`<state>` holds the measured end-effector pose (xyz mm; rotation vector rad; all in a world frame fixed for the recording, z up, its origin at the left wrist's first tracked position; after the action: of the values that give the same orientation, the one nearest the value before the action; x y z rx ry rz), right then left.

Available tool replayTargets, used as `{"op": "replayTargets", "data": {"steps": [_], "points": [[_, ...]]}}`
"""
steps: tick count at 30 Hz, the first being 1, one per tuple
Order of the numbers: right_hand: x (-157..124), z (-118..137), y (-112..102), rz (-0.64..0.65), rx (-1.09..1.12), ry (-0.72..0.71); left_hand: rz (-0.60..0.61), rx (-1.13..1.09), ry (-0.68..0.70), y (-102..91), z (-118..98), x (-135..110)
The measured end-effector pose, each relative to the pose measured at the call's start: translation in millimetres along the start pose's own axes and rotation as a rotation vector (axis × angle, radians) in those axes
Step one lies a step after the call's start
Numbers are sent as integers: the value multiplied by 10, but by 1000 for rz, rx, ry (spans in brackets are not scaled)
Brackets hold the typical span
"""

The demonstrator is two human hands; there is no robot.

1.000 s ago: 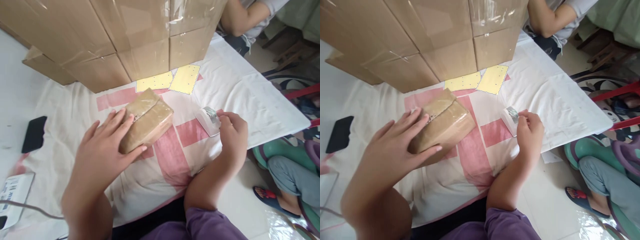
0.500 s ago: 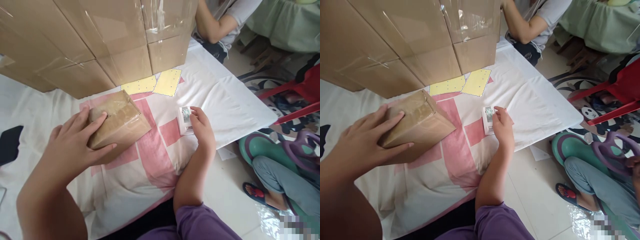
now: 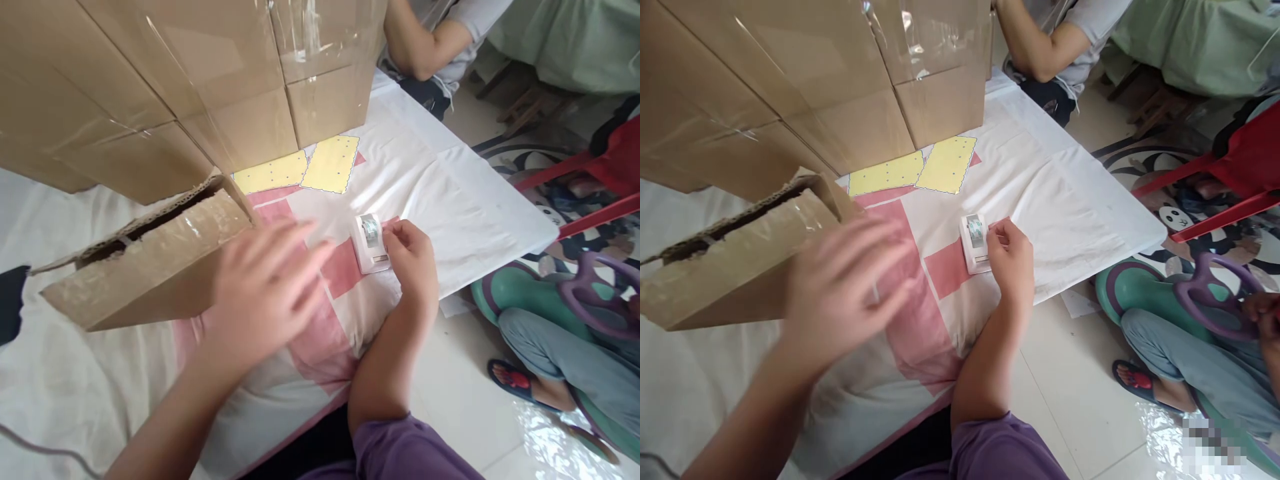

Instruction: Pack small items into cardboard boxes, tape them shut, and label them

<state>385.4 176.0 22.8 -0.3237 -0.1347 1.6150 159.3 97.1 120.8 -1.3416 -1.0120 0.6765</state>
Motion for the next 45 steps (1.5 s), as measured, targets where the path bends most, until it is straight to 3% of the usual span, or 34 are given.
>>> {"op": "replayTargets", "data": {"steps": [2, 4, 7, 10, 17, 22, 24, 29, 33, 37, 41, 45], "points": [[-26, 36, -19, -40, -46, 27, 110, -151, 103, 341, -246, 330], [-39, 35, -31, -56, -55, 54, 188, -237, 189, 722, -310, 607], [-41, -26, -63, -68, -23, 74, 197, -310, 296, 1183, -230, 839], [-32, -109, -113, -99, -8, 70, 163, -349, 290, 1395, -150, 876], [-13, -70, -79, -109, -40, 63, 157, -415, 237, 1401, -159, 844], [-263, 318, -148, -377, 163, -242, 198, -448, 225, 1433, -136, 862], [-347, 403, -169, -371, 305, -304, 210, -458, 214, 1426, -133, 863], [-262, 287, -136, -247, 455, -165, 222, -484, 206, 1397, -140, 867], [-138, 147, -59, -291, 298, -64, 216, -481, 202, 1404, -139, 878], [-97, 195, 15, -274, 118, -63, 197, -482, 204, 1415, -138, 876], [6, 281, 81, -107, 139, -57, 195, -485, 206, 1430, -128, 874], [113, 321, 58, -76, 133, -14, 195, -522, 188, 1438, -95, 885]]}}
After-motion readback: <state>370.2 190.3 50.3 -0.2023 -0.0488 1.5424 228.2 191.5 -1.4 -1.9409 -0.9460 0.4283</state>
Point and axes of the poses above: each hand's wrist, its own x-axis towards the middle knuckle, its own y-axis out of the palm, z = x × y, the point moved 5 cm from there along x, towards the middle knuckle, and after that the axes turned 14 degrees about z, right-handed, at the moved point
